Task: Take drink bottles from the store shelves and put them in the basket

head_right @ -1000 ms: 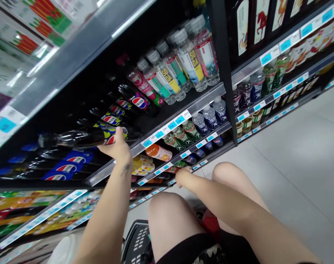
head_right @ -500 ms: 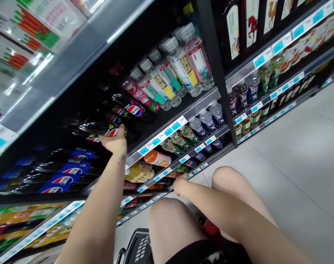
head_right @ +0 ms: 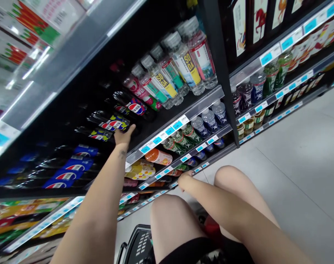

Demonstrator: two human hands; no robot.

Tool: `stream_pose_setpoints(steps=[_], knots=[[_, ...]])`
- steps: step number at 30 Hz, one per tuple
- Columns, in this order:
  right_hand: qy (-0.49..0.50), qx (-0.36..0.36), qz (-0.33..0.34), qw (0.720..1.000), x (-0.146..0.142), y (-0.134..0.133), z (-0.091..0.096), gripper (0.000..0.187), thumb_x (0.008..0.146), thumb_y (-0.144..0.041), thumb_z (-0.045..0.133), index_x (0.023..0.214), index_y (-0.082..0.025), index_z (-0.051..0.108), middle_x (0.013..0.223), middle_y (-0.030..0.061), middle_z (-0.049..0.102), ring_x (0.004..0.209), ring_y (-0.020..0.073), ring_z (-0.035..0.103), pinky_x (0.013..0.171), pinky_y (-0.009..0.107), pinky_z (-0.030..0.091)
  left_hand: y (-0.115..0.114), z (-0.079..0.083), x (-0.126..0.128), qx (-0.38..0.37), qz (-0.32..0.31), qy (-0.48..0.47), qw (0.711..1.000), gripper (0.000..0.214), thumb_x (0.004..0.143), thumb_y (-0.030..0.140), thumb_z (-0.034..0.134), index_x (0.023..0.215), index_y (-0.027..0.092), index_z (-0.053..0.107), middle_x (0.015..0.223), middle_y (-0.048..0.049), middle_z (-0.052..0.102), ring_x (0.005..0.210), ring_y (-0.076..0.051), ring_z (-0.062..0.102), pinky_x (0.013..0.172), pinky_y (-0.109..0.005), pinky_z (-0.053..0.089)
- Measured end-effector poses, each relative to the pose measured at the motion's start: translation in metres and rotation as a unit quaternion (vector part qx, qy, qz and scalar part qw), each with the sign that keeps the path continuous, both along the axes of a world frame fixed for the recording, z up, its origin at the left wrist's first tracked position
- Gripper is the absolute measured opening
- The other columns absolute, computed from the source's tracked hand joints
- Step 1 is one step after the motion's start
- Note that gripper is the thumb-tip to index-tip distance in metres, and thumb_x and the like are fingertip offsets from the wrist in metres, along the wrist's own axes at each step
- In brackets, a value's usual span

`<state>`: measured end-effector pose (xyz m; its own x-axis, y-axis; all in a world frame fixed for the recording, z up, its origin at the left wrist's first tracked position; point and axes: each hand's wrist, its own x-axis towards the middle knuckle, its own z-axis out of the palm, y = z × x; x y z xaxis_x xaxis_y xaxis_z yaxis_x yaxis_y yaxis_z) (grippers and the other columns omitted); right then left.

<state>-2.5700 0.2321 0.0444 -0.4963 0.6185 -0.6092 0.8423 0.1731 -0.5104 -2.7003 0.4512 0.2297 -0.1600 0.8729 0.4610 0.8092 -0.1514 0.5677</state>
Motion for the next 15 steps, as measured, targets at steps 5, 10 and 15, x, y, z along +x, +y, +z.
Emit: stream_pose_setpoints(steps=[5, 10, 15], knots=[[-0.016, 0.012, 0.014, 1.0, -0.003, -0.003, 0.003, 0.064, 0.077, -0.034, 0.079, 0.136, -0.017, 0.061, 0.139, 0.0181, 0.059, 0.126, 0.0409, 0.056, 0.107, 0.061, 0.041, -0.012, -0.011, -0.008, -0.045, 0.096, 0.008, 0.994, 0.065, 0.058, 0.041, 0.09, 0.104, 0.013, 0.055, 0.102, -0.0115, 0.07, 0.092, -0.023, 0.07, 0.089, -0.035, 0.054], [-0.018, 0.004, 0.019, 1.0, -0.013, -0.017, 0.009, 0.056, 0.074, -0.029, 0.08, 0.128, -0.025, 0.067, 0.139, 0.0133, 0.06, 0.129, 0.0418, 0.054, 0.108, 0.062, 0.041, -0.01, -0.007, 0.004, -0.084, 0.129, 0.062, 0.986, 0.05, 0.064, 0.049, 0.084, 0.092, 0.015, 0.062, 0.095, -0.012, 0.073, 0.098, -0.028, 0.07, 0.095, -0.039, 0.052], [0.023, 0.02, 0.023, 0.999, -0.018, -0.024, 0.009, 0.061, 0.07, -0.031, 0.083, 0.128, -0.021, 0.067, 0.14, 0.0172, 0.059, 0.129, 0.0405, 0.054, 0.107, 0.06, 0.042, 0.002, 0.001, 0.018, -0.097, 0.155, 0.098, 0.978, 0.04, 0.068, 0.05, 0.08, 0.084, 0.015, 0.068, 0.1, -0.0206, 0.073, 0.111, -0.04, 0.065, 0.1, -0.049, 0.049]])
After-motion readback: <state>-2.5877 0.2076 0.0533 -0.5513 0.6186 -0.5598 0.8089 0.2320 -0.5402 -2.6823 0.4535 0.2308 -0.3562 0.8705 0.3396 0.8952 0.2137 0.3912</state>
